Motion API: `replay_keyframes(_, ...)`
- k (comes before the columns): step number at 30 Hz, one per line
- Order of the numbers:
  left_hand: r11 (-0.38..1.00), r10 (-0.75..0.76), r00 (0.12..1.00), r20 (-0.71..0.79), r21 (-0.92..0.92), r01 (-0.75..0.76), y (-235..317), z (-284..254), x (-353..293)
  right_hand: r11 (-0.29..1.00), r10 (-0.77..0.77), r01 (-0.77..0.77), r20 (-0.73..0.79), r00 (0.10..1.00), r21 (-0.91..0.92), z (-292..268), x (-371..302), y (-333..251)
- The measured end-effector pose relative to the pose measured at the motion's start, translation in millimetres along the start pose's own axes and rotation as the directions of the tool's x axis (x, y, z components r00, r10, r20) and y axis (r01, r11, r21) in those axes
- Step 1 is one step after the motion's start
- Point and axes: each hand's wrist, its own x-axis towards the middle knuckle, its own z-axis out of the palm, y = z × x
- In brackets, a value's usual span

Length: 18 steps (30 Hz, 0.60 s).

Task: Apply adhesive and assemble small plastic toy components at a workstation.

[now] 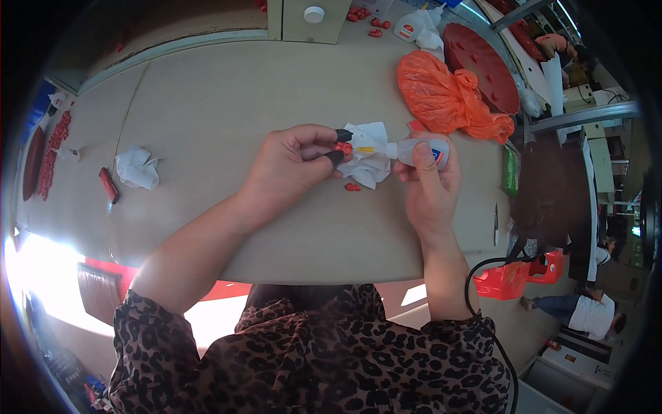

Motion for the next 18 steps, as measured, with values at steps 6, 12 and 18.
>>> replay_keyframes(6, 1.0, 0.027, 1.0, 0.001, -0.001, -0.027, -2.3, -1.5, 1.0, 0.989, 0.086, -0.086, 0.011, 0.996, 0.119, -3.3, 2.8, 2.8)
replay_keyframes(12, 1.0, 0.013, 1.0, 0.01, -0.001, -0.013, 0.0, -0.9, 0.4, 0.984, 0.131, -0.128, -0.012, 0.991, 0.12, -0.1, 2.4, 2.4)
replay_keyframes(18, 1.0, 0.02, 1.0, 0.009, -0.008, -0.02, -1.7, -1.1, 0.9, 0.985, 0.132, -0.13, -0.006, 0.991, 0.113, -0.4, 2.9, 4.1)
